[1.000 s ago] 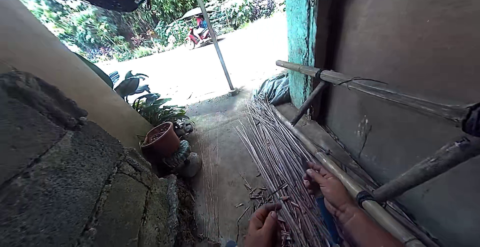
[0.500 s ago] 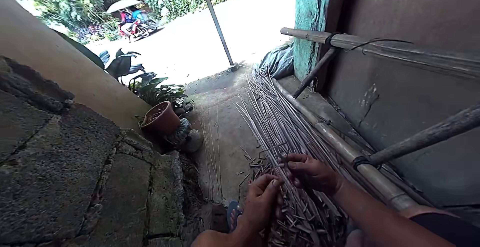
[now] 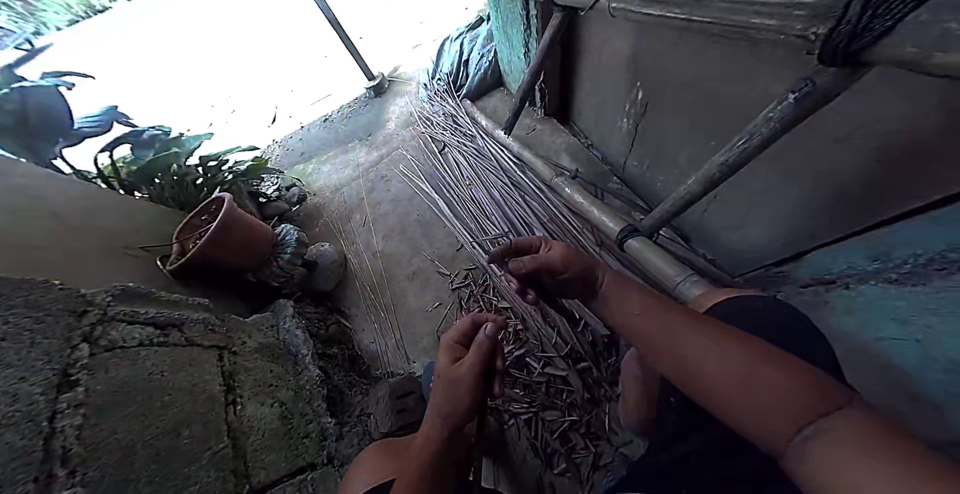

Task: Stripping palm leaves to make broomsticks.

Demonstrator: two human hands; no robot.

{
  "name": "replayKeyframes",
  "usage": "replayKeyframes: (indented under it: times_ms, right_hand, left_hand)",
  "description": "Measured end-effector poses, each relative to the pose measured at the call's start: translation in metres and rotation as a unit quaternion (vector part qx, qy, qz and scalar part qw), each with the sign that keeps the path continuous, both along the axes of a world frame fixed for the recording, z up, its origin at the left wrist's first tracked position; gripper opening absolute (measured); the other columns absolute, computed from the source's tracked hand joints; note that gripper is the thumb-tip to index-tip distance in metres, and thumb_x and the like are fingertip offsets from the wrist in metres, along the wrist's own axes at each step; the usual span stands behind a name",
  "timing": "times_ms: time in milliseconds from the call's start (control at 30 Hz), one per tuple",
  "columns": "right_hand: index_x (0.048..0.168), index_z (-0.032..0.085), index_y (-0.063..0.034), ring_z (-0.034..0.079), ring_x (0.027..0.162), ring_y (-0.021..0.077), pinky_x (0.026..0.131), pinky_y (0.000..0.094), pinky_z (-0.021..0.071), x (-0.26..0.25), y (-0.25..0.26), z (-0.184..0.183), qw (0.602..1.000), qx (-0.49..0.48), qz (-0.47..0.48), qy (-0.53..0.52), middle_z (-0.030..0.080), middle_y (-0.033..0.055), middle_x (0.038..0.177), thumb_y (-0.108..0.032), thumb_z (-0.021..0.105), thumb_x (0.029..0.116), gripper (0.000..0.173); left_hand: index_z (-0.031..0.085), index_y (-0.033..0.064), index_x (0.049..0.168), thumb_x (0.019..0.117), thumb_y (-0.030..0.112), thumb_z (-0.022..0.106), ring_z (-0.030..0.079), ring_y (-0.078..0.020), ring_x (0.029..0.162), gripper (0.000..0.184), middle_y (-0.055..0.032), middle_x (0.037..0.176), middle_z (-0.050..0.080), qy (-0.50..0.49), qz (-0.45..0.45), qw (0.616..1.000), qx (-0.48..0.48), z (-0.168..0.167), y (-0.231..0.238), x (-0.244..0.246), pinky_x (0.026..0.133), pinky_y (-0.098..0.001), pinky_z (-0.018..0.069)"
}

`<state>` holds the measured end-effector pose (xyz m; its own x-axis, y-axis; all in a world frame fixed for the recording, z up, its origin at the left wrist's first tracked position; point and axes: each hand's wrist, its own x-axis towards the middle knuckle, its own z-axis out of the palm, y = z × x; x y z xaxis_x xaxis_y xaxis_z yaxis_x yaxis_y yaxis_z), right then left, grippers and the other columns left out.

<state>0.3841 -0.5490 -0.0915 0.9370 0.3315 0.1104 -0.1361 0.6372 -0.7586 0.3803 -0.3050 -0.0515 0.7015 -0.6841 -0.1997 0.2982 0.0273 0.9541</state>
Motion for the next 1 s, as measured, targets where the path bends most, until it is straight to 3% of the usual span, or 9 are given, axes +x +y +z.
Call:
replayKeyframes:
  times_ms: [200, 367, 567, 800, 900, 1000]
  right_hand:
    - [0.129, 0.062, -0.004, 0.065, 0.061, 0.0077, 0.058, 0.0232, 0.0573, 0.0, -0.004, 0.003, 1.0, 0.009, -0.015, 0.004, 0.07, 0.0021, 0.082, -0.013, 0.053, 0.1024, 0.029]
    - [0.121, 0.066, -0.0028, 0.067, 0.065, 0.0089, 0.06, 0.024, 0.0582, 0.001, -0.008, 0.008, 0.996, -0.044, -0.073, 0.022, 0.071, 0.0036, 0.084, -0.011, 0.055, 0.1025, 0.023]
    - [0.125, 0.065, -0.0007, 0.065, 0.062, 0.0082, 0.058, 0.0223, 0.0569, 0.001, -0.005, 0.01, 0.992, -0.048, -0.109, 0.039, 0.071, 0.0061, 0.085, -0.007, 0.054, 0.1019, 0.026]
    - [0.122, 0.072, -0.0014, 0.065, 0.059, 0.0102, 0.058, 0.0243, 0.0573, 0.003, 0.01, 0.015, 0.933, -0.226, -0.264, 0.095, 0.073, 0.0081, 0.085, -0.008, 0.058, 0.103, 0.024]
    - [0.129, 0.066, 0.0008, 0.064, 0.058, 0.013, 0.055, 0.026, 0.0567, 0.005, 0.007, 0.015, 0.904, -0.185, -0.337, 0.187, 0.071, 0.0103, 0.083, -0.009, 0.058, 0.1048, 0.028]
    - [0.141, 0.055, -0.0008, 0.064, 0.06, 0.0141, 0.056, 0.0279, 0.0563, 0.006, -0.016, 0.021, 0.907, -0.207, -0.295, 0.218, 0.069, 0.0091, 0.086, -0.012, 0.055, 0.1061, 0.036]
  left_hand:
    - [0.065, -0.0026, 0.114, 0.1078, 0.016, 0.05, 0.054, -0.0079, 0.043, 0.025, -0.0036, 0.061, 0.058, 0.0, 0.001, 1.0, 0.0, -0.001, 0.001, -0.001, 0.039, -0.0222, 0.0491]
    - [0.065, -0.0027, 0.115, 0.1081, 0.015, 0.049, 0.053, -0.0081, 0.042, 0.025, -0.0037, 0.06, 0.058, -0.007, 0.006, 1.0, 0.004, 0.0, 0.003, -0.001, 0.039, -0.0223, 0.0491]
    - [0.065, -0.003, 0.113, 0.1075, 0.015, 0.05, 0.053, -0.0079, 0.041, 0.024, -0.0041, 0.06, 0.057, -0.005, 0.015, 1.0, 0.001, 0.001, 0.003, -0.001, 0.039, -0.0221, 0.0486]
    - [0.064, -0.0048, 0.111, 0.1074, 0.011, 0.048, 0.049, -0.0086, 0.041, 0.023, -0.005, 0.061, 0.056, -0.015, 0.072, 0.997, 0.034, 0.002, -0.004, 0.006, 0.039, -0.0225, 0.0465]
    - [0.065, -0.0032, 0.109, 0.1068, 0.012, 0.048, 0.05, -0.0088, 0.041, 0.022, -0.0042, 0.061, 0.057, -0.013, 0.064, 0.997, 0.047, 0.001, -0.002, 0.003, 0.038, -0.0228, 0.0466]
    - [0.066, -0.002, 0.109, 0.1063, 0.014, 0.049, 0.052, -0.0088, 0.042, 0.023, -0.0045, 0.062, 0.06, -0.011, 0.07, 0.996, 0.053, 0.001, -0.003, 0.002, 0.04, -0.0229, 0.0477]
